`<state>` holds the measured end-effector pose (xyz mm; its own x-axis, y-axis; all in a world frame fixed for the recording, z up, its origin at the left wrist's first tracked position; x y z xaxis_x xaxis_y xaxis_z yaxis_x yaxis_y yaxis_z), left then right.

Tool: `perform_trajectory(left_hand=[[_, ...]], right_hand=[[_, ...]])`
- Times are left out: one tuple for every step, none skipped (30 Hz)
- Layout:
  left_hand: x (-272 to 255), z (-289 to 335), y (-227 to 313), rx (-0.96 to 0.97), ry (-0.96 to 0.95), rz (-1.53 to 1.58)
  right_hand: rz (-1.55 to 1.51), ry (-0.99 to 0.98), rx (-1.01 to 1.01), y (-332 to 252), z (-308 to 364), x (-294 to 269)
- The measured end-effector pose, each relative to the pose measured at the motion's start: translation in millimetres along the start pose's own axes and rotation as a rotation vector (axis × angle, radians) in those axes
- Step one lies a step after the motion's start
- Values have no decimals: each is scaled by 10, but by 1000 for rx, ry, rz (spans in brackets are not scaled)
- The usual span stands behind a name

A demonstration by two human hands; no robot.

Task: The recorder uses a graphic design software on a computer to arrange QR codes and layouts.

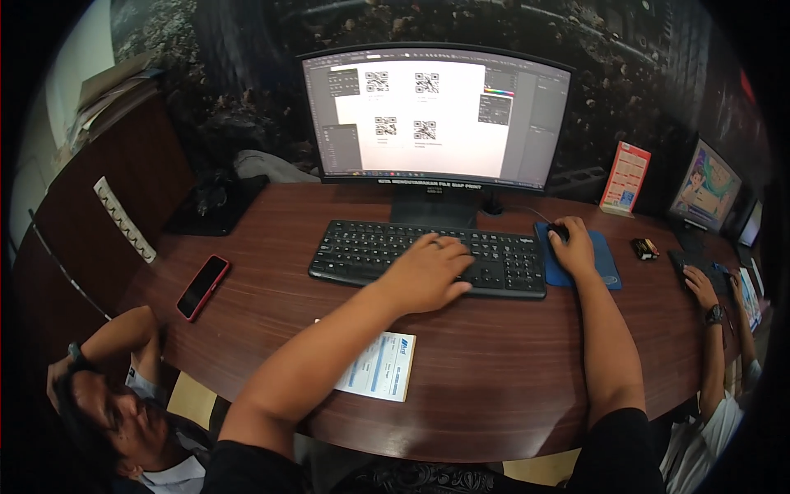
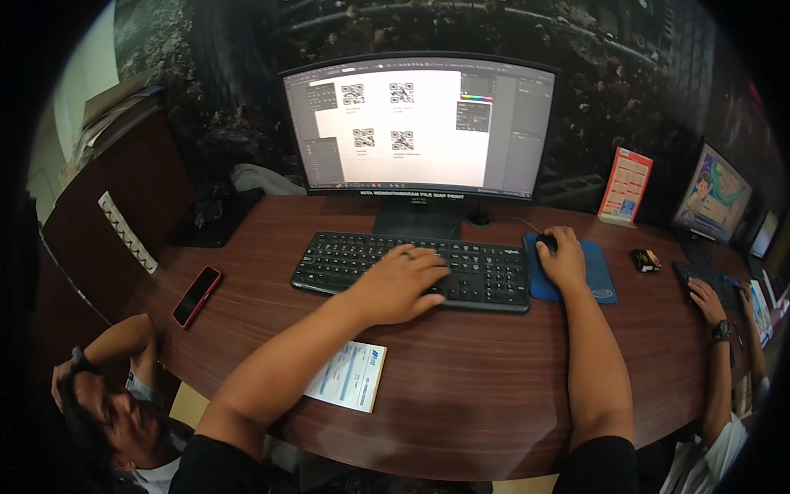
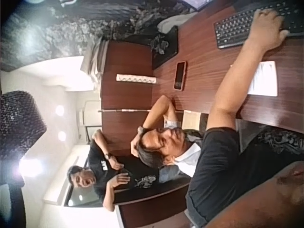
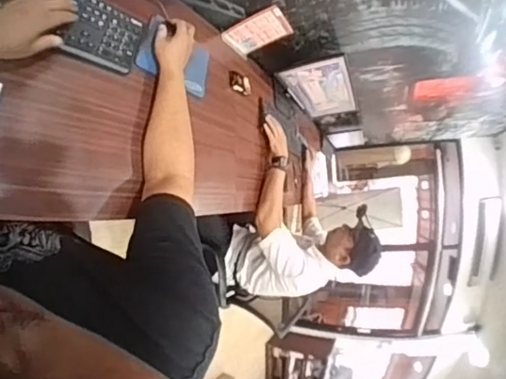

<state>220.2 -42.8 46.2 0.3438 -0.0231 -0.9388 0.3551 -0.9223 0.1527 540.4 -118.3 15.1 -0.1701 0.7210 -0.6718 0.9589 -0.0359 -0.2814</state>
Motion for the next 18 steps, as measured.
perform_trajectory(left_hand=[[49, -117, 90, 23, -10, 27], [124, -205, 134, 8, -2, 14], [262, -288, 163, -14, -40, -11], [299, -304, 183, -35, -80, -36], [282, -273, 155, -46, -76, -43], [209, -230, 122, -47, -2, -20], [141, -210, 124, -32, 70, 13], [33, -142, 82, -18, 138, 12], [-41, -58, 8, -18, 136, 11], [-160, 38, -88, -51, 150, 1], [-281, 162, -214, -89, 164, -11], [-377, 290, -378, -142, 169, -24], [-465, 429, -555, -197, 174, -37], [-558, 596, -744, -269, 193, -60], [-636, 773, -934, -341, 214, -83], [-658, 945, -1150, -409, 227, -68], [-692, 1118, -1341, -483, 241, -58], [-705, 1228, -1457, -489, 241, -56]], right_hand=[[-11, 1, 15, 42, 24, -3], [-25, 1, 29, 56, 38, 11], [-31, 2, 18, 59, 48, 9], [-19, -4, 36, 63, 65, -15], [-9, -10, 52, 62, 66, -13], [-25, -6, 54, 49, 48, 16], [-22, -5, 54, 65, 48, -7], [-22, -6, 49, 65, 51, -18], [-22, -7, 45, 70, 56, -26], [-21, -5, 48, 88, 63, -43], [-18, 5, 35, 81, 54, -52], [-13, 14, 23, 78, 51, -60], [-16, 13, 25, 87, 52, -47], [-28, 10, 29, 85, 43, -26], [-39, 7, 31, 82, 34, -11], [-37, 6, 32, 100, 40, -12], [-31, -4, 33, 99, 35, 7], [-22, -16, 34, 100, 34, 26]])
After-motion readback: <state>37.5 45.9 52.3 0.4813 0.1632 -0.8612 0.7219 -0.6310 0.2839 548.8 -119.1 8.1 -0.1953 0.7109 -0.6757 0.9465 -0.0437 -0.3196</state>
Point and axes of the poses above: each hand's wrist, its own z-axis away from the middle knuckle, its own x-axis out of the palm, y = z × x, the point moved 7 cm from there along -z, towards the middle knuckle, and after that the axes turned 13 degrees about -x, right-handed, at the moved point
